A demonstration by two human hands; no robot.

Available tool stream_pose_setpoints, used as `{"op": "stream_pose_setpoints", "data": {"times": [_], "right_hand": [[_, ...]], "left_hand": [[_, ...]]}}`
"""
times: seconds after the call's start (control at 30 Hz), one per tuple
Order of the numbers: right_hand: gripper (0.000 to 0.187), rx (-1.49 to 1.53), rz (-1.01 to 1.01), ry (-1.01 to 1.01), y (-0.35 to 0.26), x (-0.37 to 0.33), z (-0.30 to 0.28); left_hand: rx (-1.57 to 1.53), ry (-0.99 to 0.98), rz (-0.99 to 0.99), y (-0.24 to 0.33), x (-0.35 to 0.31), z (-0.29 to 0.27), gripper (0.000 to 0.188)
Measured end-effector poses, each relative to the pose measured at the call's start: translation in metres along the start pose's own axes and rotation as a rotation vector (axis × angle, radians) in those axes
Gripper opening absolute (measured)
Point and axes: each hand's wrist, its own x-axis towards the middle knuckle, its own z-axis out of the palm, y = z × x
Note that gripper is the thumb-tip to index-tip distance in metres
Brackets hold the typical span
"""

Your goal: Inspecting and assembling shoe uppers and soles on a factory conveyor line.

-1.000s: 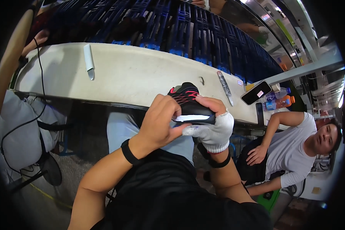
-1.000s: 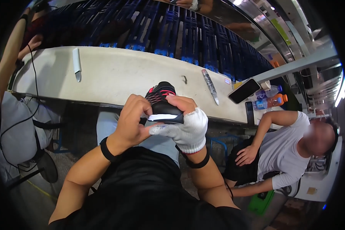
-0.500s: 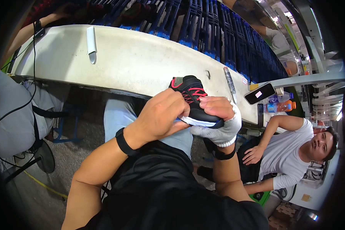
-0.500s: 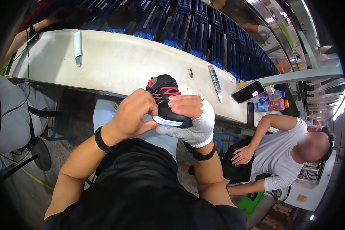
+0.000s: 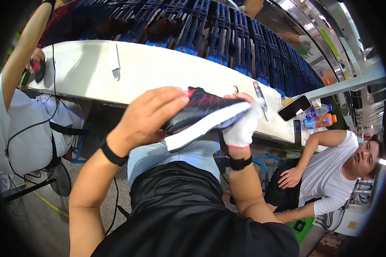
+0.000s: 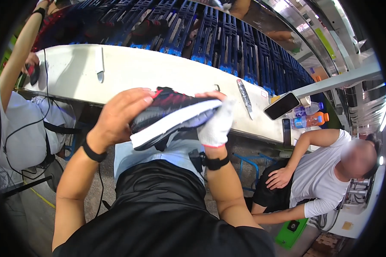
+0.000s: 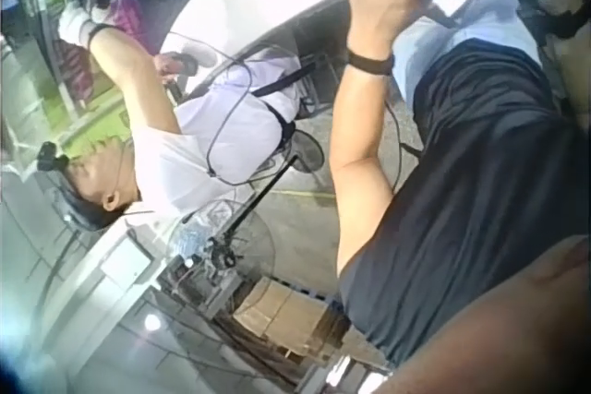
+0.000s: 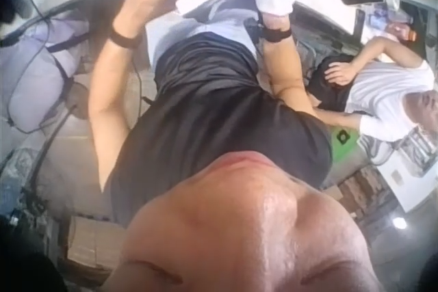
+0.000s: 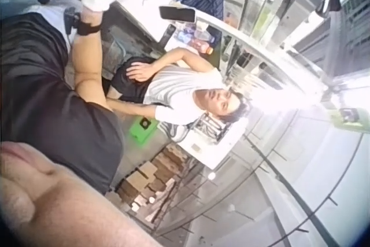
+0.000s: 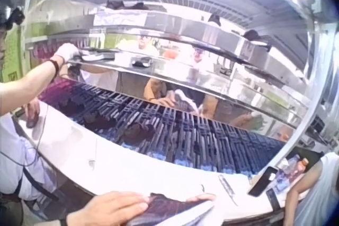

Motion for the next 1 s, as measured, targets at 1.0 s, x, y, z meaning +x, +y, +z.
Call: {"op": "stream_pose_setpoints", "data": {"times": [1.0], "right_hand": [[0.065, 0.212, -0.028, -0.231, 0.005, 0.032, 0.050]], "left_hand": [[0.068, -0.365, -0.340, 0.011, 0.112, 0.020, 0.059]]}}
